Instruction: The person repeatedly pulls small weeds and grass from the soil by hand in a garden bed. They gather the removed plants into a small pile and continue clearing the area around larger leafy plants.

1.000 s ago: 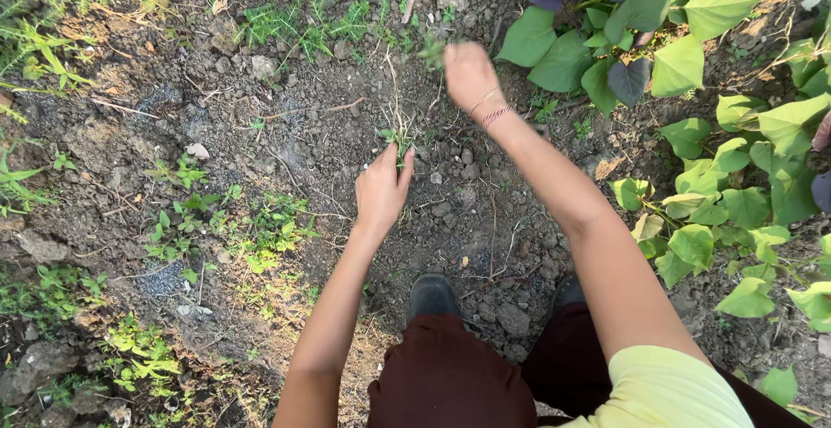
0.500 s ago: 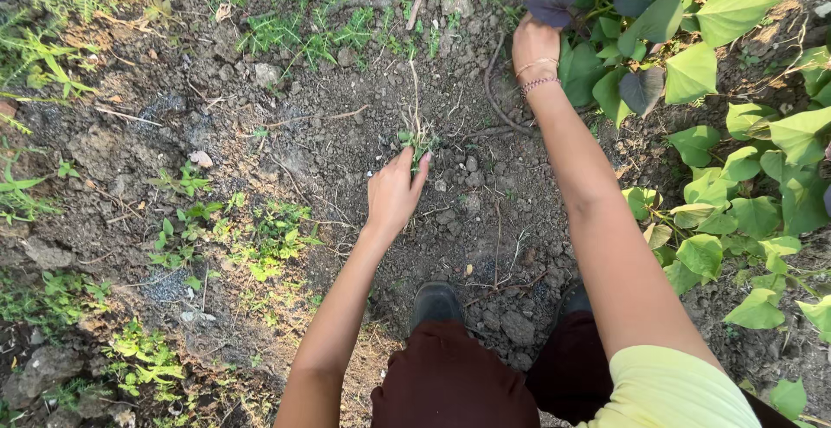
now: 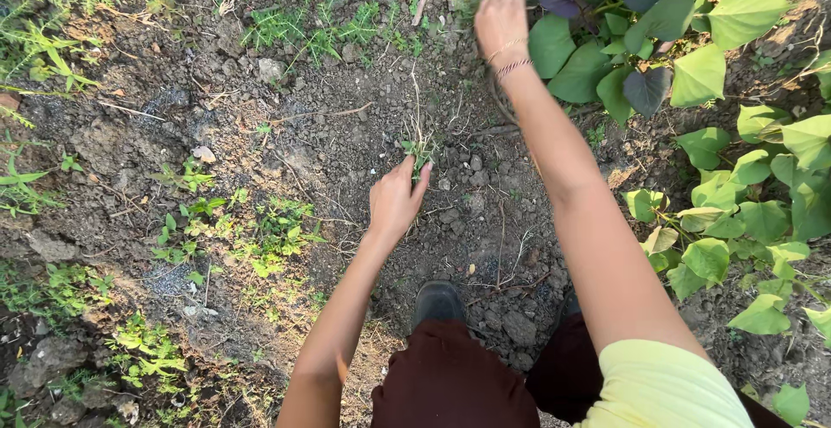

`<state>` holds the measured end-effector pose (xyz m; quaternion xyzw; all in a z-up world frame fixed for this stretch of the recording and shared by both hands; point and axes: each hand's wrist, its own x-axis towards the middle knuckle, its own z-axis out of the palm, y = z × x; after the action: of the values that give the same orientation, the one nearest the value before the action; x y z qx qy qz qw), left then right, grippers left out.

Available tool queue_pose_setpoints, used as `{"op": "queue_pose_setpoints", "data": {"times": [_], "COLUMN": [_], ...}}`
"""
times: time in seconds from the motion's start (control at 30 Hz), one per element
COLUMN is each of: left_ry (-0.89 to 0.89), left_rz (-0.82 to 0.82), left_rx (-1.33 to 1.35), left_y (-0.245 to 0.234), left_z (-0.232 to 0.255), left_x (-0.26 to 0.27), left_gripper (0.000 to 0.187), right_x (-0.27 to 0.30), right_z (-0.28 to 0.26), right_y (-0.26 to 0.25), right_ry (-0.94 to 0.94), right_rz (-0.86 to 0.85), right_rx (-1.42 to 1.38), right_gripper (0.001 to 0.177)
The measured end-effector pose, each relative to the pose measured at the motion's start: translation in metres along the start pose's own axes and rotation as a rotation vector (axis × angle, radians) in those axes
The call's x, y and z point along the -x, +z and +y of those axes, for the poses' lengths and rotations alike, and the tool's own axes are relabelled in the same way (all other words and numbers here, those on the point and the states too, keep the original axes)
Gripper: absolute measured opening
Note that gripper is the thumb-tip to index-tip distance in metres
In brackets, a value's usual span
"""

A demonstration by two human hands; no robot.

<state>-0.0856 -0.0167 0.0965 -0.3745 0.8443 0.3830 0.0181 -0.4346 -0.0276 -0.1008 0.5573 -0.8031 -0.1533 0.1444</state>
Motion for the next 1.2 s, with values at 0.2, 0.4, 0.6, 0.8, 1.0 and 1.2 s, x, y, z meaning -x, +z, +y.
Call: {"op": "queue_pose_setpoints", "data": {"times": [0.2,0.4,0.6,0.8,1.0,1.2], "left_ry": [0.002,-0.007,-0.037,0.013,-0.046,0.035], "left_rz": [0.018,-0.020,-0.057,0.029,0.013,0.143], "left_rx": [-0.009,-0.022,-0.008,-0.040,-0.014,-0.052], "left_y": [-0.005,-0.002,-0.003,-0.005,-0.015,-0.022], "left_z": [-0.004,-0.001,-0.002,-0.004,-0.003,-0.007], "left_x": [0.001,0.001,0.003,-0.002,-0.041,-0.068], "left_gripper": [0.033,0.037,0.039,0.039,0.039,0.039], "right_x": [0.011,0.063,0.031,0.042,0.067,0.088], "right_z": [0.029,0.001,0.025,0.056,0.065,0.020], "right_y": [0.012,-0.062,-0.021,0.049,0.042,-0.028], "right_ry": [0.053,-0.137,0.131,0.237,0.209,0.172], "right_rz": [-0.056,0.081,-0.043,-0.027,-0.028,-0.242], "right_rx": [-0.333,-0.544,-0.324,0.032,-0.066,-0.345], "right_gripper": [0.028,0.035,0.027,0.027,0.022,0.031]}}
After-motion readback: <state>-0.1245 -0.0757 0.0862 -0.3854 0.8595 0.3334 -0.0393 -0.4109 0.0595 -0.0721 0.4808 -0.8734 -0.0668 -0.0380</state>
